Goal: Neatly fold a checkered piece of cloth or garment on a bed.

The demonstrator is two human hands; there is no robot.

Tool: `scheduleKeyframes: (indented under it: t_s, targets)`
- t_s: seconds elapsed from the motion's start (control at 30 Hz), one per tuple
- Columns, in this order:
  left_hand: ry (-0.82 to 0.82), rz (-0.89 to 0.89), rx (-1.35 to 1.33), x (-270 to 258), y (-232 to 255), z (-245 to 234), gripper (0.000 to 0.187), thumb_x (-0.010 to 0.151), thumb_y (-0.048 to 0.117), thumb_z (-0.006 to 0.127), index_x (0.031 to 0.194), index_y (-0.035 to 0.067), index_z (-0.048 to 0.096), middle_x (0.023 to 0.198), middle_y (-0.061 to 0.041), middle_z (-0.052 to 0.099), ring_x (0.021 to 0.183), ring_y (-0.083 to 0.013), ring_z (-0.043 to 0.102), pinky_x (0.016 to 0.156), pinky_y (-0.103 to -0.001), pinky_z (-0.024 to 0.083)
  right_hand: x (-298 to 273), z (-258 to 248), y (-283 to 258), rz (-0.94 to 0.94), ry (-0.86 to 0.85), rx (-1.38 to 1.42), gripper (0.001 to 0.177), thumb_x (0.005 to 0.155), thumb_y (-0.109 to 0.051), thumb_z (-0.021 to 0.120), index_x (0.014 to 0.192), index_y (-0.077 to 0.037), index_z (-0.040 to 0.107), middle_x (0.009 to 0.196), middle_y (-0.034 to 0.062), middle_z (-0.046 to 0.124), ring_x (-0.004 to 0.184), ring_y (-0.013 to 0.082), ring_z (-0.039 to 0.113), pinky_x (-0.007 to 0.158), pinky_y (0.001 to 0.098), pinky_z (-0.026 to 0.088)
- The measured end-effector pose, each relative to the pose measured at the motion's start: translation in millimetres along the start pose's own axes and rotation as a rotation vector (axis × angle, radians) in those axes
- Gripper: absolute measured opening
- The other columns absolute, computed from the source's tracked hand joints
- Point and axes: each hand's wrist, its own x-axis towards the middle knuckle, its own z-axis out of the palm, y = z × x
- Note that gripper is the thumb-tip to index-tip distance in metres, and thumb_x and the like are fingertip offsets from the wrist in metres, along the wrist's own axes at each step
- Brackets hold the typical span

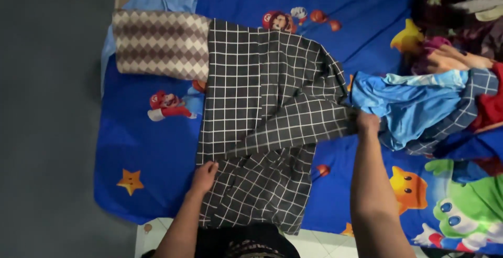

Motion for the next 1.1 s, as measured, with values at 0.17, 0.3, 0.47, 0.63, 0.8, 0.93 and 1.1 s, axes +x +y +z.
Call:
scheduleKeyframes:
  t_s: [0.17,0.3,0.47,0.63,0.8,0.93,1.1]
  targets:
    - [-0.06,-0.053,-0.066,4,5,-7,0.049,0.097,0.062,0.053,0.12,0.023,0.074,0.119,-0.008,0.076,0.12,-0.0312,0.068,0.102,-0.043,0.055,2,-211,-96,0.281,0.06,0.975,0.038,0.081,-0.039,0.087,0.105,-0.011,0.079,0.093,0.0157,0.075,0.091,0.0351,0.073,0.074,0.0486,0.057]
    - [0.209,0.133,0.027,-8,58,-33,0.036,0.084,0.05,0.073,0.079,0.014,0.069,0.08,-0.011,0.074,0.092,-0.0371,0.074,0.077,-0.048,0.059,23,-297,-235,0.191,-0.046,0.816,0.039,0.08,-0.048,0.084,0.11,-0.024,0.079,0.1,0.0047,0.077,0.1,0.0321,0.073,0.082,0.0488,0.059]
    - [0.372,0.622,-0.127,7,174,-73,0.097,0.066,0.046,0.09,0.146,0.009,0.05,0.13,-0.028,0.058,0.123,-0.0492,0.057,0.098,-0.059,0.05,57,-290,-376,-0.126,0.027,0.879,0.033,0.078,-0.013,0.073,0.107,0.003,0.076,0.095,0.0285,0.074,0.097,0.0496,0.071,0.078,0.0602,0.059]
    - [0.013,0.353,-0.021,60,203,-74,0.093,0.072,0.049,0.085,0.146,0.012,0.044,0.126,-0.02,0.065,0.127,-0.0421,0.059,0.101,-0.058,0.05,105,-248,-413,-0.139,-0.043,0.897,0.052,0.083,-0.008,0.072,0.133,-0.005,0.055,0.133,0.0382,0.045,0.121,0.057,0.059,0.104,0.0596,0.054]
    - [0.234,0.198,-0.091,118,166,-43,0.038,0.078,0.026,0.085,0.112,0.013,0.072,0.118,-0.009,0.06,0.12,-0.0408,0.06,0.095,-0.046,0.057,136,-303,-443,-0.075,0.036,0.689,0.017,0.077,-0.029,0.071,0.089,-0.03,0.083,0.088,0.0155,0.077,0.095,0.0392,0.074,0.084,0.0465,0.062]
    - [0.111,0.125,-0.263,144,131,-20,0.061,0.079,0.026,0.085,0.13,0.009,0.055,0.127,-0.023,0.058,0.126,-0.0435,0.057,0.103,-0.053,0.052,94,-390,-443,-0.187,-0.336,0.782,0.037,0.08,-0.042,0.065,0.11,-0.027,0.079,0.106,0.0091,0.077,0.107,0.0351,0.071,0.096,0.0452,0.054]
    - [0.169,0.084,-0.365,141,105,-23,0.025,0.095,0.031,0.068,0.104,0.008,0.073,0.094,-0.018,0.075,0.104,-0.0398,0.071,0.084,-0.049,0.06,157,-327,-456,-0.463,-0.402,0.645,0.037,0.079,-0.031,0.074,0.114,-0.019,0.077,0.112,0.0166,0.074,0.112,0.04,0.068,0.092,0.0507,0.055]
